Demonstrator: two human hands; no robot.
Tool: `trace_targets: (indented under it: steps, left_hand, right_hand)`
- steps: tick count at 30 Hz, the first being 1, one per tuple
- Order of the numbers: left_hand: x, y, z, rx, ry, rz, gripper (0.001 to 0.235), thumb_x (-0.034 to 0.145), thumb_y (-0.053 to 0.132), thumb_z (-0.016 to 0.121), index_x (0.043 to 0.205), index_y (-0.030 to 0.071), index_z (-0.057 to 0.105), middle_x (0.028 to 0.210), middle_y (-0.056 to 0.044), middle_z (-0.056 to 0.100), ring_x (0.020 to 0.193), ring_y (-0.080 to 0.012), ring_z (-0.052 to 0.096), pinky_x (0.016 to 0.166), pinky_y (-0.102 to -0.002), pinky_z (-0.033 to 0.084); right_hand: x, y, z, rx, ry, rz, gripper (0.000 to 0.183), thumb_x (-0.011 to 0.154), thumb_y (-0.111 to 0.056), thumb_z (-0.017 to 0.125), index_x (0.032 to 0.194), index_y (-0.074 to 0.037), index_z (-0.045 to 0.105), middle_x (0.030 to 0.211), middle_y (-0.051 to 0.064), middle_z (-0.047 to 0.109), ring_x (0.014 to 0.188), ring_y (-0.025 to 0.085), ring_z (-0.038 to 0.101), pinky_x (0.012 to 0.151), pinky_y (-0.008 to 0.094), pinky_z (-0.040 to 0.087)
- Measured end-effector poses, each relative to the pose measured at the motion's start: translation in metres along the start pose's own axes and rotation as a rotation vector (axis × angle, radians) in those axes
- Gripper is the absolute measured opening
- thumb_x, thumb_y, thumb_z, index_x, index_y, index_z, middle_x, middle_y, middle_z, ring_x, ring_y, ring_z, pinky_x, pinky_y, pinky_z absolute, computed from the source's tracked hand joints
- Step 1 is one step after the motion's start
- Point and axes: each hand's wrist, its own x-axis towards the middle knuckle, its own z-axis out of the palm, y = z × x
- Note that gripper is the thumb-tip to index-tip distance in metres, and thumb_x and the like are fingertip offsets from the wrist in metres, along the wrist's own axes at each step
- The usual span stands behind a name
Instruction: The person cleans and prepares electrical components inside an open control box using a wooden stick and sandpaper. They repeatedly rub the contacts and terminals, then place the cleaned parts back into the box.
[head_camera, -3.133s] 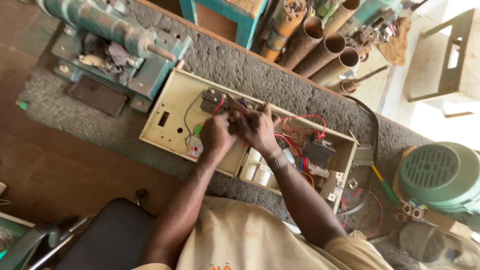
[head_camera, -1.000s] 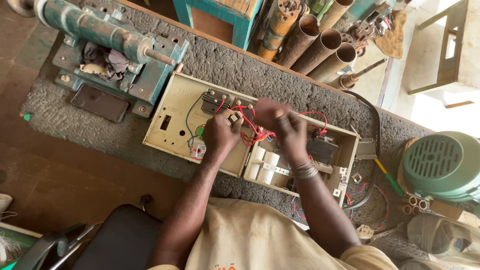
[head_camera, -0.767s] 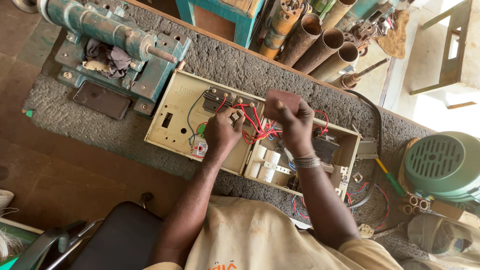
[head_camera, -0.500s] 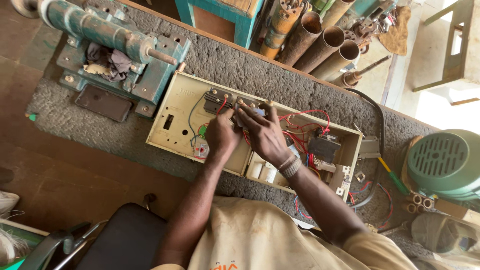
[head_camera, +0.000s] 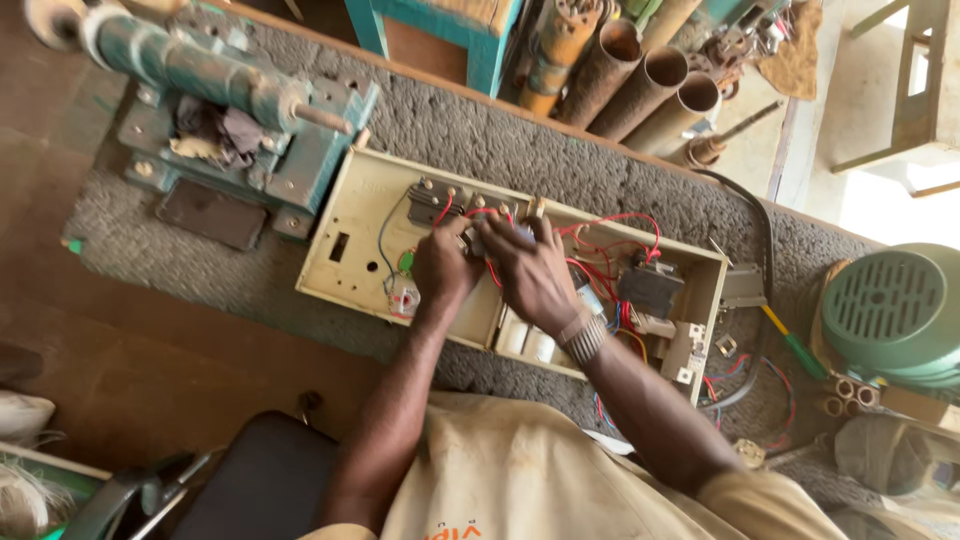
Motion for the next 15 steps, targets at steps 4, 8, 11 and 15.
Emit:
trace_targets:
  steps: [4,8,11,15]
  left_hand:
    - [0.001,-0.002,0.001,0.029,-0.015,0.016,0.029,0.081,0.021,0.078,0.108,0.015,0.076,0.08,-0.015,0.075,0.075,-0.0358,0.074,0.063,-0.046,0.057]
    - [-0.001,-0.005,0.005,0.012,-0.023,0.032,0.026,0.082,0.02,0.078,0.105,0.011,0.074,0.081,-0.013,0.075,0.075,-0.0326,0.075,0.064,-0.044,0.058]
    - [0.004,-0.005,0.002,-0.008,-0.055,0.0,0.022,0.083,0.022,0.078,0.102,0.011,0.073,0.082,-0.011,0.076,0.075,-0.0286,0.076,0.064,-0.043,0.058]
    - [0.003,-0.005,0.0,-0.047,-0.052,0.031,0.026,0.083,0.027,0.081,0.103,0.012,0.074,0.083,-0.011,0.076,0.073,-0.0277,0.076,0.062,-0.043,0.058]
  right_hand:
    - [0.006,0.002,0.001,0.067,0.011,-0.019,0.044,0.091,-0.01,0.059,0.135,-0.008,0.066,0.147,0.017,0.06,0.122,0.031,0.064,0.11,0.047,0.034]
    - [0.012,0.006,0.007,0.083,0.033,-0.042,0.041,0.096,-0.017,0.063,0.135,-0.005,0.066,0.143,0.015,0.062,0.12,0.029,0.065,0.108,0.05,0.034]
    - [0.015,0.01,0.004,0.049,-0.004,0.052,0.041,0.088,-0.018,0.068,0.127,-0.01,0.072,0.133,0.011,0.069,0.108,0.034,0.063,0.093,0.046,0.042]
    - [0.013,0.02,-0.005,0.18,0.136,0.043,0.026,0.098,-0.013,0.067,0.122,-0.017,0.074,0.122,0.002,0.072,0.111,0.026,0.072,0.101,0.041,0.054]
